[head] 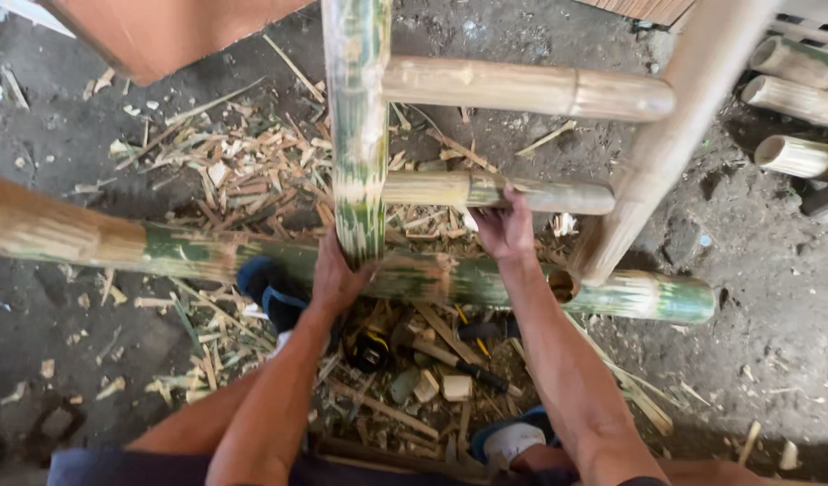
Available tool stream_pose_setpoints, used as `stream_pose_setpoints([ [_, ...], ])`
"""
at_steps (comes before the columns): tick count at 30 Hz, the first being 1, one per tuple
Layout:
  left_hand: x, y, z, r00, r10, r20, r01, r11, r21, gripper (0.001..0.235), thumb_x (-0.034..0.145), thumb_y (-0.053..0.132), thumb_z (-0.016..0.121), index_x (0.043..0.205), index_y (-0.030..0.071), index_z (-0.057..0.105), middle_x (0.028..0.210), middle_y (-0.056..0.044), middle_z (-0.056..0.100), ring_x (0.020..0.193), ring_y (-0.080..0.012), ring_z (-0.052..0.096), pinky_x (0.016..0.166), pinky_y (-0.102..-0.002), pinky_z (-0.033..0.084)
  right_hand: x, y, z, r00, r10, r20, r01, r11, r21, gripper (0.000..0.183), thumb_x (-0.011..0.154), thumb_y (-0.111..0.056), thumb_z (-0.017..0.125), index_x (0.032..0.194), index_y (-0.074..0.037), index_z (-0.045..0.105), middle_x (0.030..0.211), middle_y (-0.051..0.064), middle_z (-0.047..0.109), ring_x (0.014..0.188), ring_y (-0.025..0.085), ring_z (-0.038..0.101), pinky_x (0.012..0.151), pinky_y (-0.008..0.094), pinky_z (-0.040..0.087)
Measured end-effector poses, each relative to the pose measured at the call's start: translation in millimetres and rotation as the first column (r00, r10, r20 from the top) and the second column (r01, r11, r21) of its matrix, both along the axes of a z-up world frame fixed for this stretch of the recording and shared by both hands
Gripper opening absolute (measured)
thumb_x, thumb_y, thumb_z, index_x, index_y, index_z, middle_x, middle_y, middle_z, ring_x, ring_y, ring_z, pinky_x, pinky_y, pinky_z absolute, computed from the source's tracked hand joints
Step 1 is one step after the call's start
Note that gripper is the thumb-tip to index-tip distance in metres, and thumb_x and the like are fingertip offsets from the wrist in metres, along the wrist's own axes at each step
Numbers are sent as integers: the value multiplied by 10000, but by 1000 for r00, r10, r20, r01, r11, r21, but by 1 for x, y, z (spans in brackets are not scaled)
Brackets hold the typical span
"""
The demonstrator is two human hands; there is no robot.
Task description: The person uses a chisel and hammer to carve holes into a bamboo pole. They periodically measure and mark the bamboo with a pencil and fit a smaller bamboo piece into the carved hole to check alignment.
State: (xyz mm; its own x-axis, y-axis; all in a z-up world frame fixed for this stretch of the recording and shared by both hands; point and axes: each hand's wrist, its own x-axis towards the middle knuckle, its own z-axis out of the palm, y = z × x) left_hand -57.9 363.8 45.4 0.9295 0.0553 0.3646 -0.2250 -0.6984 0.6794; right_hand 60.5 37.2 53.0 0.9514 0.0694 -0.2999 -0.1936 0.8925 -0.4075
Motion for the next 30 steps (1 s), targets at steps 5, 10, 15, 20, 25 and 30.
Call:
stream_pose_setpoints([
  [5,-6,14,20,975,-58,-212,12,977,-211,986,728,361,892,1486,17,365,1346,-226,613,1226,-414,615,986,-485,516,-75,-5,-10,960,182,214,-172,983,-66,535,765,-173,871,1228,-50,632,1248,140,617,1209,318,570,1118,450,517],
  [10,-22,16,51,996,-38,-86,26,990,-136,926,678,324,930,1417,48,444,1325,-202,644,1200,-395,629,955,-460,529,-103,0,-11,932,239,272,-254,967,17,471,704,-124,848,1136,-45,677,1149,125,711,1141,293,653,1026,455,567],
  [15,-36,14,60,973,-26,-229,-14,985,-173,959,630,305,937,1417,55,449,1303,-170,663,1212,-355,640,981,-435,525,-113,-3,-7,951,233,202,-243,970,25,528,719,-130,828,1207,-1,673,1168,163,682,1124,323,645,1033,434,563],
  [20,-33,17,55,973,-59,-225,25,989,-149,1010,609,276,949,1439,40,424,1312,-181,646,1210,-359,628,999,-421,511,-116,5,-5,985,165,48,-165,986,8,566,636,-173,837,1155,-33,660,1178,145,629,1129,325,612,1059,440,553],
  [25,-10,31,52,975,-160,-154,146,984,-101,992,639,258,977,1433,24,428,1335,-211,623,1212,-381,616,1007,-426,503,-108,8,-7,986,169,-3,-169,985,-37,575,600,-188,842,1131,-71,657,1188,123,602,1159,308,582,1073,419,538],
  [30,-9,27,47,969,-130,-208,96,981,-167,1039,638,219,954,1464,6,361,1299,-210,645,1208,-376,618,994,-439,492,-100,6,-6,975,210,69,-208,977,-36,579,614,-179,853,1136,-50,640,1213,145,596,1167,326,556,1082,424,532],
])
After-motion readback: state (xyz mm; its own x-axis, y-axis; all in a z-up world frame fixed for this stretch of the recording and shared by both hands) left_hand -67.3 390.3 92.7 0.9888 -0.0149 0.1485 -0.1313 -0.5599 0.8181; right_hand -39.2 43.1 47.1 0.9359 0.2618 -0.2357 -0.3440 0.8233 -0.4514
